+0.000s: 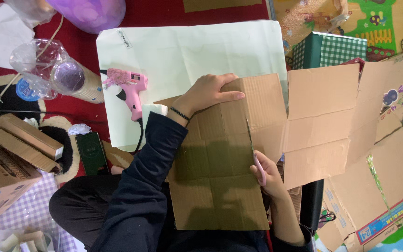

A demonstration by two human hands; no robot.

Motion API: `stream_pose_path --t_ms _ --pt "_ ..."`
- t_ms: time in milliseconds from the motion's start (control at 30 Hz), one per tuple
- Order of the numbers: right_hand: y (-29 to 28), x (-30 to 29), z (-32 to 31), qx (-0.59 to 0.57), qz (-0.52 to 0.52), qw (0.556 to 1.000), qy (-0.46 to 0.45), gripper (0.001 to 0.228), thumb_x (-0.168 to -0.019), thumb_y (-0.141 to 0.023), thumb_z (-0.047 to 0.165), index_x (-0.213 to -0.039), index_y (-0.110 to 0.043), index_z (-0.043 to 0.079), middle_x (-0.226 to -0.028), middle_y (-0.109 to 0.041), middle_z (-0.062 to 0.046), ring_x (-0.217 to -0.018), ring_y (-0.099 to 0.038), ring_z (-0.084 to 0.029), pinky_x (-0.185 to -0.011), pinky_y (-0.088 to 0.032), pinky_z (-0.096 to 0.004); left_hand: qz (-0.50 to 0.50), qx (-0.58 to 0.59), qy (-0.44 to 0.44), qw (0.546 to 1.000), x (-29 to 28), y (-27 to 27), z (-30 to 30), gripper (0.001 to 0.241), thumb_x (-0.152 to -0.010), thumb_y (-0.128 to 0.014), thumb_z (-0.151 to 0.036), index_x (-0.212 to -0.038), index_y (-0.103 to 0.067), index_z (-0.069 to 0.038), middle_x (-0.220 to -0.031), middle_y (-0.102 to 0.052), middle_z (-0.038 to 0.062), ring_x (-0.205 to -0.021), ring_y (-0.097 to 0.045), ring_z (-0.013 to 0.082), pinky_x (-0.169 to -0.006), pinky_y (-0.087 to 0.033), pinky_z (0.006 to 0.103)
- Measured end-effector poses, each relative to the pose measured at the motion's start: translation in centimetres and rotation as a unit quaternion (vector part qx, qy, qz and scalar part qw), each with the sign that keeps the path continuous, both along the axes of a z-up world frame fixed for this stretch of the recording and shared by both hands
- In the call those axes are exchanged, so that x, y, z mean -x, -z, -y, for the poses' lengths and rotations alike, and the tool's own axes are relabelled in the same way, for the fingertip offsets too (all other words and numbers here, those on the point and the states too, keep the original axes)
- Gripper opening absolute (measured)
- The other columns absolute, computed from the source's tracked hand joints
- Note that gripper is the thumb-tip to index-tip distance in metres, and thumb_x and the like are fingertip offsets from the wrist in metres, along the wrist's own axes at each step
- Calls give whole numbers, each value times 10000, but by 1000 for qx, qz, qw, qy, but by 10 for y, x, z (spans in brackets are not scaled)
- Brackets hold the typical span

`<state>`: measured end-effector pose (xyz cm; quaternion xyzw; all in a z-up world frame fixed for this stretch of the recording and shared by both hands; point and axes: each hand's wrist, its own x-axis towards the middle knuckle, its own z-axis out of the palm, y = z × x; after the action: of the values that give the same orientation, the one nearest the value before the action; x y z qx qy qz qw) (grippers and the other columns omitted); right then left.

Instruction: The person cuts a large cardboard sheet into sections using a utility knife and scissors, handling a foam block and moving other cardboard pieces aside on a low table while sitting on the floor.

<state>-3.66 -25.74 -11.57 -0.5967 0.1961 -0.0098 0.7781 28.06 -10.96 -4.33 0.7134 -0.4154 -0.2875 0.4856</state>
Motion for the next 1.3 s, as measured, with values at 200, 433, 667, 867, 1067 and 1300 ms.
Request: stream_pose_path --t_ms 200,433,667,867,1067,1300 --pt "-7 -7 -5 4 -7 1000 17 221 -888 -675 78 -1088 -649 -11 -721 -575 -16 -567 -490 -21 -469 -356 -139 9 -2 -11 1000 4 8 3 531 -977 -530 -606 -1241 -656 -163 -876 -766 109 -843 -754 319 -884 -560 492" --pt "-6 -20 -2 27 16 999 12 260 -909 -669 127 -1124 -651 -20 -756 -591 -17 -592 -491 0 -506 -401 -151 34 -11 -30 999 2 9 3 490 -1074 -356 -513 -1299 -639 -182 -848 -755 105 -827 -749 311 -877 -559 480" --pt "19 -11 8 54 21 998 18 342 -891 -700 209 -1150 -659 -11 -927 -620 -41 -866 -521 -89 -742 -454 -240 67 -27 -22 997 9 2 3 496 -1086 -330 -476 -1313 -635 -159 -842 -754 130 -842 -748 317 -915 -544 518" --pt "28 -12 3 59 9 998 17 196 -895 -697 152 -1031 -657 17 -617 -509 51 -508 -416 28 -438 -287 -125 71 -46 -15 996 5 3 -2 486 -1083 -312 -483 -1321 -623 -196 -936 -757 121 -925 -738 329 -924 -539 522" --pt "-11 -43 -4 6 53 998 16 285 -832 -760 235 -952 -629 11 -604 -482 37 -475 -386 15 -412 -286 -149 62 -25 -18 998 7 0 -1 509 -1083 -322 -465 -1336 -623 -140 -897 -761 170 -896 -737 384 -931 -522 573" --pt "23 -29 10 -7 54 998 7 297 -879 -718 257 -990 -628 -3 -618 -449 32 -482 -364 -4 -431 -266 -174 33 -19 -20 999 7 1 -3 500 -1082 -324 -473 -1344 -609 -157 -960 -763 160 -942 -735 373 -949 -515 564"
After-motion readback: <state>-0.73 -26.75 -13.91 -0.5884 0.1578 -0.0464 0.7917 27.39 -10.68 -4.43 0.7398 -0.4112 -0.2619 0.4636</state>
